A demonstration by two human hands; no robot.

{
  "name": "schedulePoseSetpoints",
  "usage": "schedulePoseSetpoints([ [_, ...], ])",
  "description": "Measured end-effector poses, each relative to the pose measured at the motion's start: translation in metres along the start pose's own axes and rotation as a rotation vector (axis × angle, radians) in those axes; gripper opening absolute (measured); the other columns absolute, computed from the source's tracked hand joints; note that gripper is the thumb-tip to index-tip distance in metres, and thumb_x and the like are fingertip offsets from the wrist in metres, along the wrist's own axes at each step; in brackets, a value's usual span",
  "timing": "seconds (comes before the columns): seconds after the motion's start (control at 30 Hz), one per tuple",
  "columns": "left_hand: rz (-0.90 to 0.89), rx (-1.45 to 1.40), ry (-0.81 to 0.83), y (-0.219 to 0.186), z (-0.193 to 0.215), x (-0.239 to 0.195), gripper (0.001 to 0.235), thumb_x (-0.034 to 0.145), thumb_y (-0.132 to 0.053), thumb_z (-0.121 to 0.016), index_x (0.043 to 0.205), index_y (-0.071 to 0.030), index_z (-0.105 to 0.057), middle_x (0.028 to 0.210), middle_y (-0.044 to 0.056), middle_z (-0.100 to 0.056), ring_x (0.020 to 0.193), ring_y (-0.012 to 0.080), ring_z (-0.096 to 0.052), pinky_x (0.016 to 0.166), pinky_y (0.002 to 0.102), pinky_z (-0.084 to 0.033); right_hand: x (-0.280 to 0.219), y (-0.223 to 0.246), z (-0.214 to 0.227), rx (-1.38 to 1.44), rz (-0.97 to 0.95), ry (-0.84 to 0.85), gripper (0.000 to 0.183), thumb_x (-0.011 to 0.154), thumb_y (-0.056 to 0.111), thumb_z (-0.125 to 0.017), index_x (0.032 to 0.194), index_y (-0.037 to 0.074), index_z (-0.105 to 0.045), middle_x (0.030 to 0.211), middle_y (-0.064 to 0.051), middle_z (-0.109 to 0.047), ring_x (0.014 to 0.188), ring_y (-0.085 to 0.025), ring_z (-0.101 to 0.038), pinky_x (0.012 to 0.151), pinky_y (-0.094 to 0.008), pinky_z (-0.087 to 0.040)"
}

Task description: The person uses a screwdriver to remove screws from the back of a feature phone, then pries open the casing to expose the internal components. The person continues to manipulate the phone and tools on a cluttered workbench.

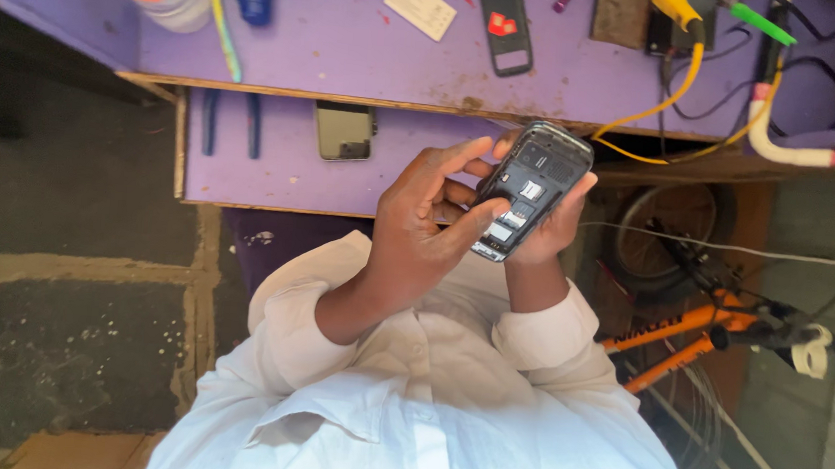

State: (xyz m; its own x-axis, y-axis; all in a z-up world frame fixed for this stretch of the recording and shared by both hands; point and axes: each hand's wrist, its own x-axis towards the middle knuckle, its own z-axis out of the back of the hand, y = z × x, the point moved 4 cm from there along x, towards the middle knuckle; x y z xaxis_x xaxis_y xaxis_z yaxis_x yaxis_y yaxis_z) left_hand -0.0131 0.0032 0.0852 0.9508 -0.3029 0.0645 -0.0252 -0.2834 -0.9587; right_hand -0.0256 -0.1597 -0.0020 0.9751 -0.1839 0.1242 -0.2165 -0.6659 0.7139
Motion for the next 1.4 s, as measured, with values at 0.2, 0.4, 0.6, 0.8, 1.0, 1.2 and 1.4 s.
schedulePoseSetpoints([
  [0.2,0.078,-0.232,0.116,0.011,-0.019,-0.006,0.054,0.096,0.005,-0.072,0.145,0.001,-0.051,0.128,0.012,-0.058,0.106,0.0144,-0.070,0.088,0.025,-0.061,-0.020,0.027,-0.011,0.005,0.111,-0.001,0.075,0.106,0.065,-0.044,0.150,0.005,-0.043,0.120,-0.019,-0.056,0.104,-0.028,-0.066,0.086,-0.036,-0.058],
  [0.4,0.053,-0.395,0.238,0.008,-0.035,-0.009,0.047,0.099,0.012,-0.067,0.143,0.003,-0.052,0.134,0.012,-0.057,0.115,0.0163,-0.069,0.101,0.026,-0.058,-0.027,0.040,-0.014,0.109,0.210,0.055,0.073,0.108,0.061,-0.046,0.150,0.002,-0.043,0.119,-0.018,-0.056,0.095,-0.022,-0.064,0.080,-0.031,-0.059],
  [0.6,0.087,-0.394,0.221,0.004,-0.037,-0.011,0.046,0.099,0.012,-0.068,0.141,0.003,-0.053,0.136,0.013,-0.060,0.114,0.0152,-0.069,0.100,0.026,-0.059,-0.031,0.042,-0.014,0.147,0.180,0.017,0.071,0.109,0.061,-0.043,0.149,0.003,-0.042,0.120,-0.018,-0.053,0.094,-0.023,-0.064,0.080,-0.033,-0.059],
  [0.8,0.119,-0.368,0.213,0.008,-0.036,-0.013,0.046,0.097,0.010,-0.070,0.140,0.004,-0.053,0.140,0.012,-0.060,0.114,0.0141,-0.068,0.099,0.027,-0.059,-0.029,0.039,-0.014,0.198,0.175,0.060,0.073,0.109,0.061,-0.044,0.150,0.000,-0.042,0.120,-0.019,-0.054,0.093,-0.021,-0.065,0.078,-0.030,-0.059],
  [1.0,0.142,-0.500,0.155,0.026,-0.030,0.000,0.045,0.102,0.003,-0.065,0.144,0.002,-0.048,0.133,0.013,-0.060,0.107,0.0151,-0.067,0.094,0.028,-0.057,-0.033,0.047,-0.011,-0.356,0.205,0.009,0.094,0.093,0.071,-0.065,0.152,0.001,-0.043,0.131,-0.015,-0.060,0.111,-0.017,-0.062,0.096,-0.028,-0.053],
  [1.2,0.106,-0.347,0.275,0.027,-0.028,0.000,0.068,0.109,-0.038,-0.059,0.160,-0.002,-0.034,0.143,0.009,-0.052,0.123,0.0141,-0.051,0.106,0.030,-0.045,-0.023,0.064,-0.024,-0.723,0.219,-0.043,0.088,0.090,0.053,-0.086,0.148,-0.004,-0.052,0.134,-0.008,-0.061,0.119,-0.013,-0.060,0.105,-0.026,-0.051],
  [1.4,0.034,-0.365,0.313,0.031,-0.033,0.007,0.070,0.106,-0.049,-0.059,0.150,-0.002,-0.031,0.136,0.004,-0.050,0.126,0.0087,-0.049,0.111,0.024,-0.040,-0.020,0.080,-0.057,-1.108,0.278,0.014,0.067,0.092,0.027,-0.088,0.147,0.001,-0.060,0.117,-0.007,-0.066,0.100,-0.012,-0.060,0.092,-0.025,-0.052],
])
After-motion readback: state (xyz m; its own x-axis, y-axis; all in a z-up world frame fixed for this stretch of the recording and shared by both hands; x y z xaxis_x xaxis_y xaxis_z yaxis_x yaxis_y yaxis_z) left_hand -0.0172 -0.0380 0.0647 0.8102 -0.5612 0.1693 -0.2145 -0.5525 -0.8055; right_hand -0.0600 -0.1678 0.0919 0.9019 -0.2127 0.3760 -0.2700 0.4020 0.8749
